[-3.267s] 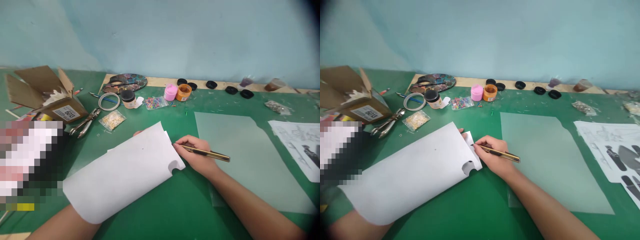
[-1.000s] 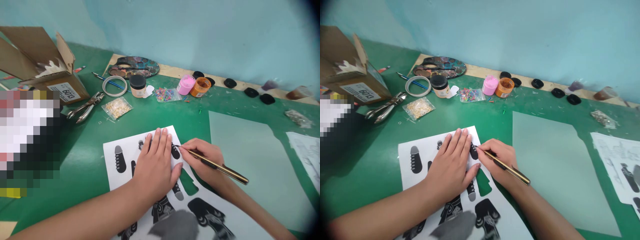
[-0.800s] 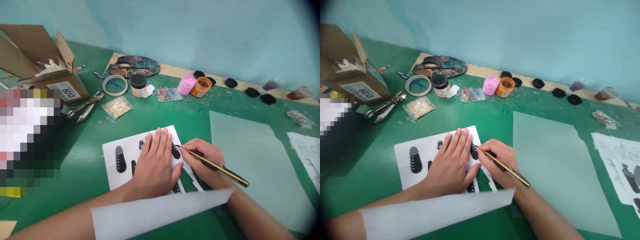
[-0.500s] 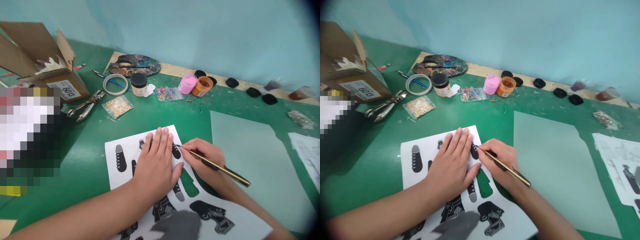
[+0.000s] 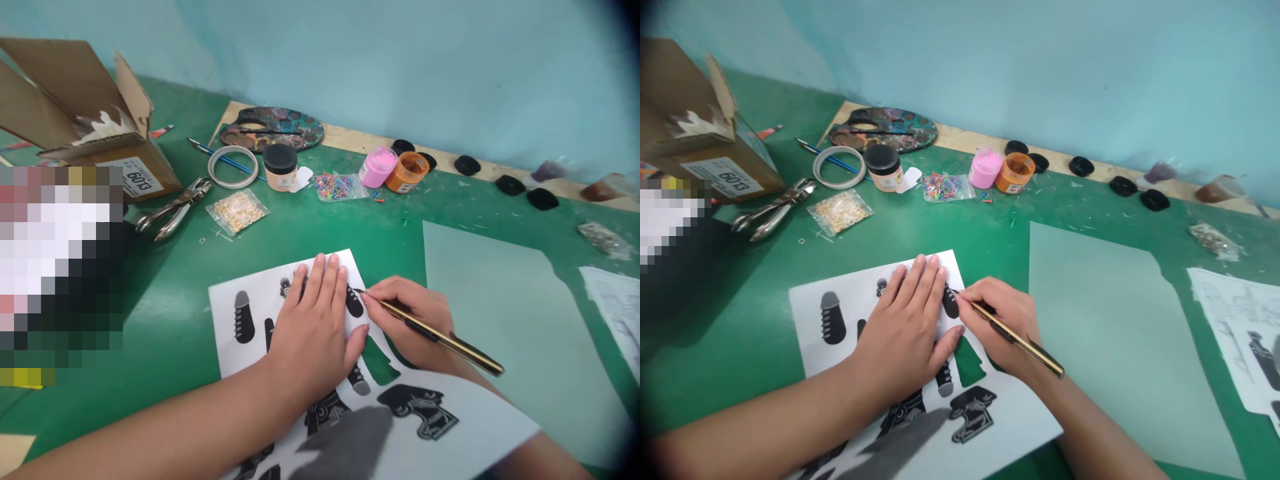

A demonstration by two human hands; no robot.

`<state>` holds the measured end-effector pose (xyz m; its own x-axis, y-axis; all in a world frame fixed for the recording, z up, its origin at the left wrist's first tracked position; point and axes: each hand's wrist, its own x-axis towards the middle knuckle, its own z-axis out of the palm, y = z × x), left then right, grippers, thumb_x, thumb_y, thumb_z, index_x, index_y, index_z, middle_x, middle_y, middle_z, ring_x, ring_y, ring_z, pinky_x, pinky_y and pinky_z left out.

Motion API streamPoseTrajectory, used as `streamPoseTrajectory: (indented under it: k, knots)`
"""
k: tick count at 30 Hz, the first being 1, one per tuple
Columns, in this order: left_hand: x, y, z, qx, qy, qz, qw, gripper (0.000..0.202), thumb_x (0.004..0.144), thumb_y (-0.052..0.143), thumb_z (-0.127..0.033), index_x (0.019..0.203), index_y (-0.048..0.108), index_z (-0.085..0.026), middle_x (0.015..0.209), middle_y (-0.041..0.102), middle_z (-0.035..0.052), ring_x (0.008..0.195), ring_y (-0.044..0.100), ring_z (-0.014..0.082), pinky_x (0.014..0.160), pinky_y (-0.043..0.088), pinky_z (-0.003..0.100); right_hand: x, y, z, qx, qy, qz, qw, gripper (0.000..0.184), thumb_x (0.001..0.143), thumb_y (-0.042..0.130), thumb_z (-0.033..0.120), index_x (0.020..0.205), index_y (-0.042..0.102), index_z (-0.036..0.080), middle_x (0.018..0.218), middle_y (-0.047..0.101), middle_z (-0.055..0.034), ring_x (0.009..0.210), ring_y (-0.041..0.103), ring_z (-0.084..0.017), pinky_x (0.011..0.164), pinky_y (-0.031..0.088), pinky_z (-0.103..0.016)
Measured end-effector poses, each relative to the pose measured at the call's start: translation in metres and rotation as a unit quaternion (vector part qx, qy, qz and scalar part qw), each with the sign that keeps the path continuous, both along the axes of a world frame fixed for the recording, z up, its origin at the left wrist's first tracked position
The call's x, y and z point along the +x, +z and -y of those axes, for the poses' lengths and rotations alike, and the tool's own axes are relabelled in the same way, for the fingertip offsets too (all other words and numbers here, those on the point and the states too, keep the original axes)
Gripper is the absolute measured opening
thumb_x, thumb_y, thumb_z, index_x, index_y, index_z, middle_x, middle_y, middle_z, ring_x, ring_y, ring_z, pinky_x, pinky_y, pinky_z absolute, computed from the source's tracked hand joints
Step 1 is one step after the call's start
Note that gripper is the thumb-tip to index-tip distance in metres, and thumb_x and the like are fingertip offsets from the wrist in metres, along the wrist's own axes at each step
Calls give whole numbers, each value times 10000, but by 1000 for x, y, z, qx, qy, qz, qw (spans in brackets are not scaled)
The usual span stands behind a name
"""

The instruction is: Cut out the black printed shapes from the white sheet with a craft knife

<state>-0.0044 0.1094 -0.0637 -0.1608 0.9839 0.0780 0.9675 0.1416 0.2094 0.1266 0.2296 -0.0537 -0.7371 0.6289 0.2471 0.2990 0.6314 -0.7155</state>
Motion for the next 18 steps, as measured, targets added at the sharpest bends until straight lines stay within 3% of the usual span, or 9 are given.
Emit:
streamPoseTrajectory:
  k: [6,18]
  knots:
    - [-2,-8,-3,8,-9,-37,999,767,995,284,-560,1504,342,12,1580,283,222,1491,214,366,1205,228,529,1,-2,1,-29,-10,-2,1000,96,850,677,202,765,671,245,768,725,4,672,665,-154,615,511,-277]
    - [0,1,-1,-5,-5,-4,1000,744,981,323,-524,1508,339,0,1597,250,213,1505,160,361,1221,163,543,1,0,2,21,8,11,1000,105,847,666,139,792,674,228,769,716,16,691,658,-124,652,497,-250]
